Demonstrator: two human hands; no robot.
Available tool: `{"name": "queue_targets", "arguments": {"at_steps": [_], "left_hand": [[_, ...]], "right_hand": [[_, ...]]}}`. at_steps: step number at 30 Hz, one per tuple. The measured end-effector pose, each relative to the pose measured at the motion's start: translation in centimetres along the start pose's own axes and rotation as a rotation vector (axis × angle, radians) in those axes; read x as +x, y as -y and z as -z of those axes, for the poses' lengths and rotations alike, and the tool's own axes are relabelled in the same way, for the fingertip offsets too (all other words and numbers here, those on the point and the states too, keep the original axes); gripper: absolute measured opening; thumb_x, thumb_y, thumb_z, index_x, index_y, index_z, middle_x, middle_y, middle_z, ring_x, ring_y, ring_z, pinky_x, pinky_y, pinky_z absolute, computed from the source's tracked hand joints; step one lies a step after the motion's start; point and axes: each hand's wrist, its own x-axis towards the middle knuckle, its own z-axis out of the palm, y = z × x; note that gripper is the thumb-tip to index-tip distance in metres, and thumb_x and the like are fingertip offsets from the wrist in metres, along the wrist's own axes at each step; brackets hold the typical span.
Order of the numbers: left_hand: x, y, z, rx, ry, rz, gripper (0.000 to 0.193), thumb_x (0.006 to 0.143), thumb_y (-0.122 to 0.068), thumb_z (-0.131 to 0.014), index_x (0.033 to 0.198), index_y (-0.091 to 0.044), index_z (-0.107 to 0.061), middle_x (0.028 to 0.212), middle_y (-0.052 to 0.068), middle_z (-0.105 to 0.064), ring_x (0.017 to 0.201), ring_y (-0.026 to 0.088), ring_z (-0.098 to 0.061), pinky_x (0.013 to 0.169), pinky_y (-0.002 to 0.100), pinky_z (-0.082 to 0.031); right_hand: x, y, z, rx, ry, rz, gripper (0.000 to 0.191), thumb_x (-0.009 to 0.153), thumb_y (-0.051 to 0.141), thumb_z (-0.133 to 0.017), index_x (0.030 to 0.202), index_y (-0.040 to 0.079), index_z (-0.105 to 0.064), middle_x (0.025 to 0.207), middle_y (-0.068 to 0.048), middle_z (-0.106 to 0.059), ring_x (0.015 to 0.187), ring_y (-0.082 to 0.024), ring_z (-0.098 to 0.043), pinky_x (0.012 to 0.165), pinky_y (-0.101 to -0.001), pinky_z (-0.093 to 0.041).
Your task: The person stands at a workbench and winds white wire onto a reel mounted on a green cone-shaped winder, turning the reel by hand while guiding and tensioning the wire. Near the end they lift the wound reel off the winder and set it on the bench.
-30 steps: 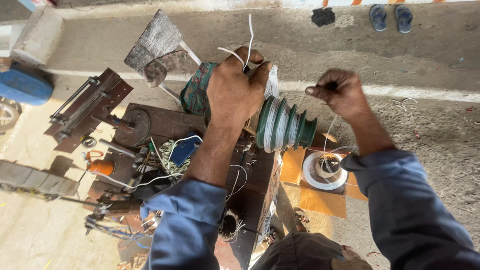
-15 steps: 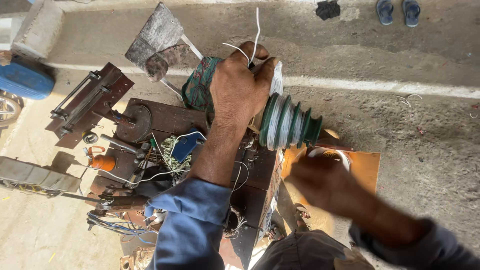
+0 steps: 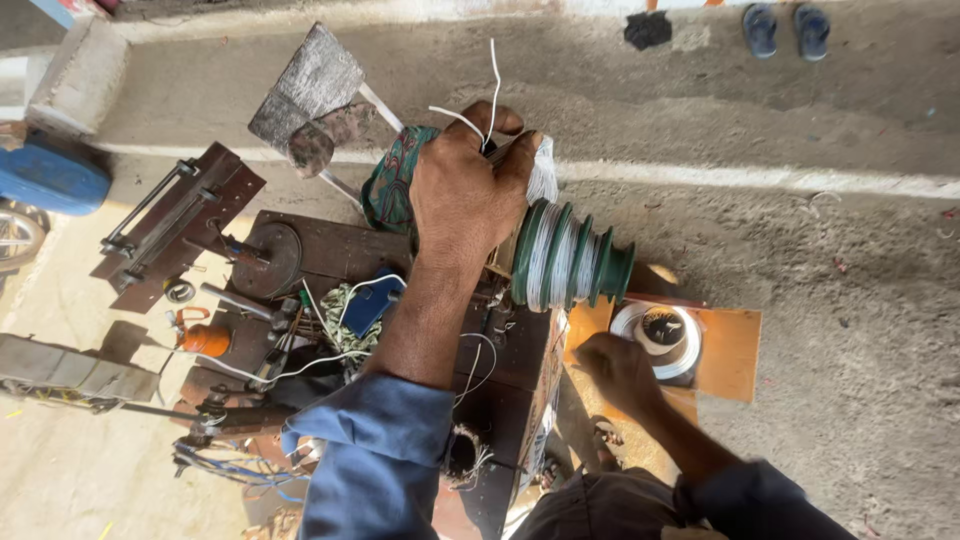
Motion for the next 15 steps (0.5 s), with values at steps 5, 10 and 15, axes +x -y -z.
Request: {"name": "queue_targets", "arguments": {"at_steps": [5, 10, 15], "left_hand": [[-0.1, 0.2, 0.0, 0.03, -0.043, -0.113, 0.021, 0.087, -0.027, -0.081, 0.098, -0.011, -0.074, 0.087, 0.005, -0.079, 0.073, 0.014, -0.077, 0.066, 0.035, -0.061], [-0.3, 0.2, 0.1, -0.004, -0.054, -0.114, 0.021, 0.087, -0.026, -0.081, 0.1, -0.011, -0.075, 0.089, 0.005, -0.079, 0.073, 0.014, -0.077, 0.066, 0.035, -0.062], [-0.4, -0.2, 0.3, -0.012, -0.024, -0.038, 0.022, 0.087, -0.027, -0.08, 0.102, -0.012, -0.075, 0.087, 0.004, -0.079, 0.067, 0.014, -0.076, 0.061, 0.035, -0.06]], "right_hand": [[0.9, 11.6, 11.5, -0.379, -0.047, 0.657, 0.022, 0.089, 0.013, -0.078, 0.071, 0.009, -0.066, 0.06, -0.003, -0.06, 0.049, -0.014, -0.06, 0.038, -0.031, -0.048], [14.5, 5.2, 19.2, -0.202, -0.279, 0.426, 0.026, 0.094, 0.031, -0.078, 0.085, 0.008, -0.07, 0.082, -0.007, -0.071, 0.068, -0.014, -0.069, 0.057, -0.0271, -0.057], [13.1, -6.4, 8.0, -0.078, 0.066, -0.378, 0.024, 0.094, 0.032, -0.074, 0.085, 0.01, -0.072, 0.084, -0.007, -0.072, 0.07, -0.017, -0.07, 0.062, -0.0316, -0.058]]}}
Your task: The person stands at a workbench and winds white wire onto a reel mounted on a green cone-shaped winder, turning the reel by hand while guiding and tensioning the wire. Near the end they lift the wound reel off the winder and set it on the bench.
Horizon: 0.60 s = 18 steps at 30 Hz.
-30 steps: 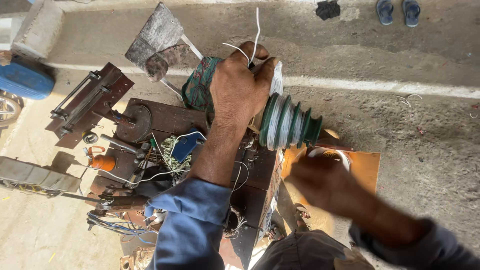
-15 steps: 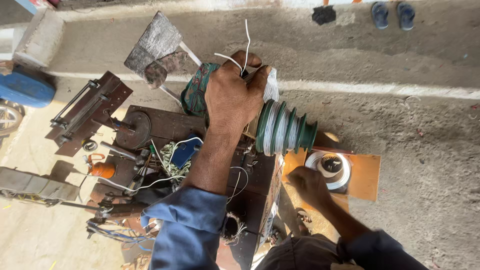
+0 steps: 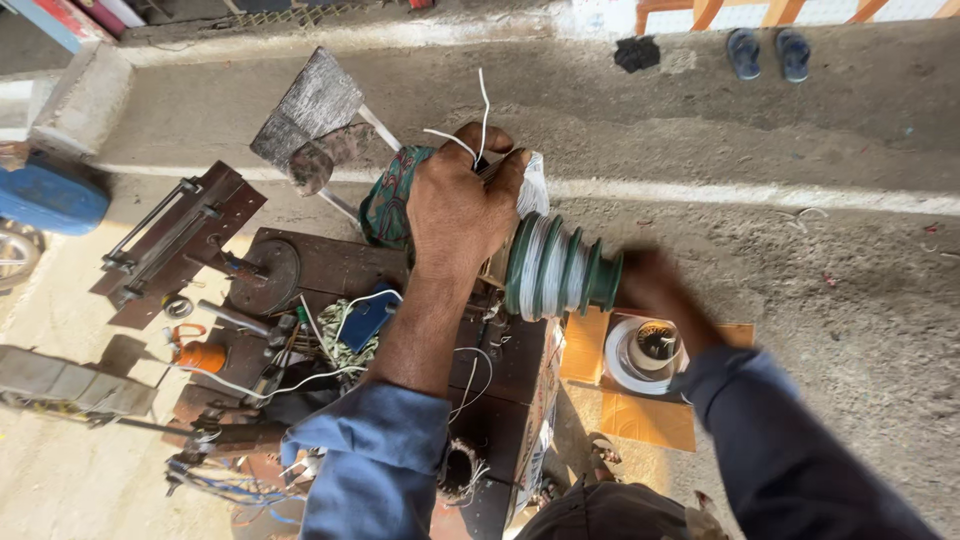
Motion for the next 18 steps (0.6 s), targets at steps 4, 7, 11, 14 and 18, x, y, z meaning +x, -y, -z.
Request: {"name": "queue_targets", "arguments": {"at_steps": [4, 7, 11, 14, 18], "left_hand": [[0.1, 0.0, -0.1, 0.033, -0.028, -0.065, 0.021, 0.087, -0.028, -0.081, 0.1, -0.013, -0.075, 0.087, 0.002, -0.079, 0.068, 0.013, -0.075, 0.064, 0.034, -0.06], [0.2, 0.1, -0.2, 0.045, -0.023, -0.053, 0.021, 0.087, -0.029, -0.081, 0.1, -0.014, -0.075, 0.088, 0.001, -0.078, 0.067, 0.013, -0.075, 0.064, 0.034, -0.06], [0.3, 0.1, -0.1, 0.067, 0.015, 0.011, 0.021, 0.088, -0.031, -0.08, 0.1, -0.015, -0.074, 0.085, 0.002, -0.077, 0.066, 0.012, -0.073, 0.065, 0.035, -0.059], [0.3, 0.1, 0.0, 0.054, -0.011, -0.048, 0.021, 0.088, -0.031, -0.08, 0.1, -0.015, -0.074, 0.088, 0.002, -0.077, 0.068, 0.011, -0.074, 0.064, 0.035, -0.06], [0.3, 0.2, -0.1, 0.028, -0.015, -0.039, 0.019, 0.088, -0.03, -0.079, 0.1, -0.015, -0.074, 0.089, 0.001, -0.077, 0.065, 0.012, -0.073, 0.06, 0.036, -0.06]], "right_hand": [[-9.6, -1.7, -8.3, 0.029, -0.064, 0.286, 0.019, 0.091, 0.026, -0.074, 0.083, 0.009, -0.07, 0.077, -0.007, -0.069, 0.065, -0.019, -0.068, 0.057, -0.0344, -0.055], [-16.1, 3.6, -6.3, 0.117, -0.02, 0.524, 0.015, 0.088, 0.021, -0.075, 0.082, 0.008, -0.069, 0.072, -0.007, -0.067, 0.062, -0.02, -0.066, 0.053, -0.0365, -0.053], [-17.6, 11.3, 4.2, -0.243, -0.176, 1.056, 0.013, 0.087, 0.019, -0.074, 0.08, 0.009, -0.069, 0.066, -0.006, -0.063, 0.059, -0.017, -0.064, 0.046, -0.0342, -0.052], [-10.1, 12.1, 10.9, -0.292, -0.344, 0.985, 0.013, 0.093, 0.018, -0.077, 0.086, 0.008, -0.071, 0.077, -0.007, -0.07, 0.066, -0.016, -0.067, 0.052, -0.0279, -0.056], [-0.1, 5.8, 9.2, 0.227, -0.073, 0.34, 0.019, 0.095, 0.028, -0.072, 0.094, 0.008, -0.073, 0.087, -0.006, -0.075, 0.074, -0.015, -0.072, 0.067, -0.0308, -0.062]]}}
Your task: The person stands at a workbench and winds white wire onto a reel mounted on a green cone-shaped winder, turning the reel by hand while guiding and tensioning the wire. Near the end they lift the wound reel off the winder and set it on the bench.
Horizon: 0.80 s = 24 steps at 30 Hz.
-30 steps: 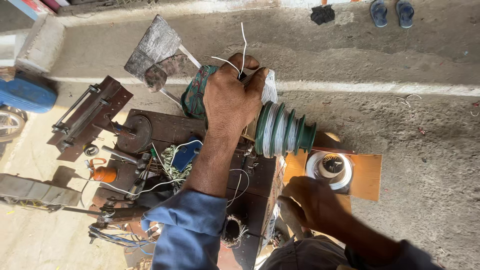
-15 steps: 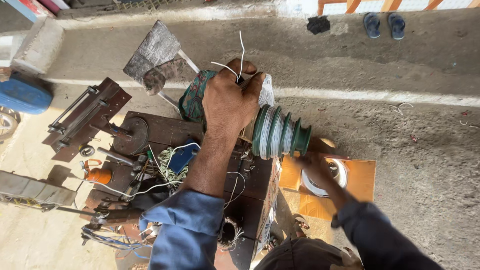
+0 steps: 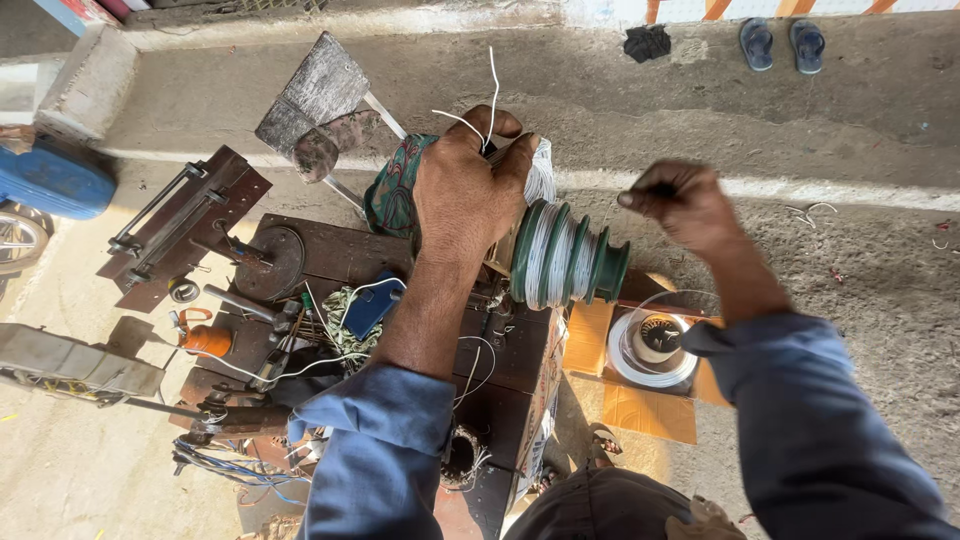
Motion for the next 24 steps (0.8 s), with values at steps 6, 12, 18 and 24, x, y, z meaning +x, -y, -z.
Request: {"name": "queue_targets", "arguments": {"at_steps": [6, 12, 18, 24], "left_hand": [[0.2, 0.3, -0.3, 0.021, 0.008, -0.006, 0.019, 0.088, -0.03, -0.08, 0.1, -0.016, -0.075, 0.087, 0.001, -0.077, 0.065, 0.013, -0.074, 0.061, 0.035, -0.06], [0.3, 0.7, -0.5, 0.041, -0.006, -0.065, 0.018, 0.089, -0.029, -0.08, 0.098, -0.014, -0.075, 0.09, 0.004, -0.077, 0.071, 0.013, -0.075, 0.063, 0.035, -0.06], [0.0, 0.5, -0.3, 0.003, 0.019, 0.008, 0.02, 0.09, -0.03, -0.078, 0.101, -0.014, -0.074, 0.09, 0.005, -0.08, 0.075, 0.013, -0.078, 0.065, 0.033, -0.062], [-0.1, -0.1, 0.1, -0.002, 0.021, 0.009, 0.018, 0.09, -0.029, -0.078, 0.1, -0.014, -0.074, 0.082, 0.003, -0.08, 0.072, 0.011, -0.078, 0.067, 0.033, -0.061]], "right_hand": [[-9.4, -7.7, -13.2, -0.206, 0.016, -0.073, 0.015, 0.097, 0.022, -0.072, 0.091, 0.013, -0.083, 0.074, -0.009, -0.073, 0.071, -0.026, -0.064, 0.071, -0.0451, -0.048], [-19.1, 6.8, -11.0, -0.122, 0.194, 0.356, 0.017, 0.089, 0.022, -0.074, 0.078, 0.011, -0.066, 0.066, -0.004, -0.063, 0.058, -0.018, -0.063, 0.053, -0.0349, -0.051], [-5.0, 8.8, 1.3, -0.619, -0.163, 0.609, 0.018, 0.09, 0.026, -0.082, 0.089, 0.011, -0.072, 0.081, -0.006, -0.072, 0.071, -0.017, -0.068, 0.057, -0.0307, -0.058], [-2.5, -6.3, -6.9, 0.117, 0.043, -0.402, 0.021, 0.093, 0.024, -0.073, 0.095, 0.003, -0.075, 0.089, -0.016, -0.074, 0.082, -0.026, -0.069, 0.078, -0.0454, -0.058]]}}
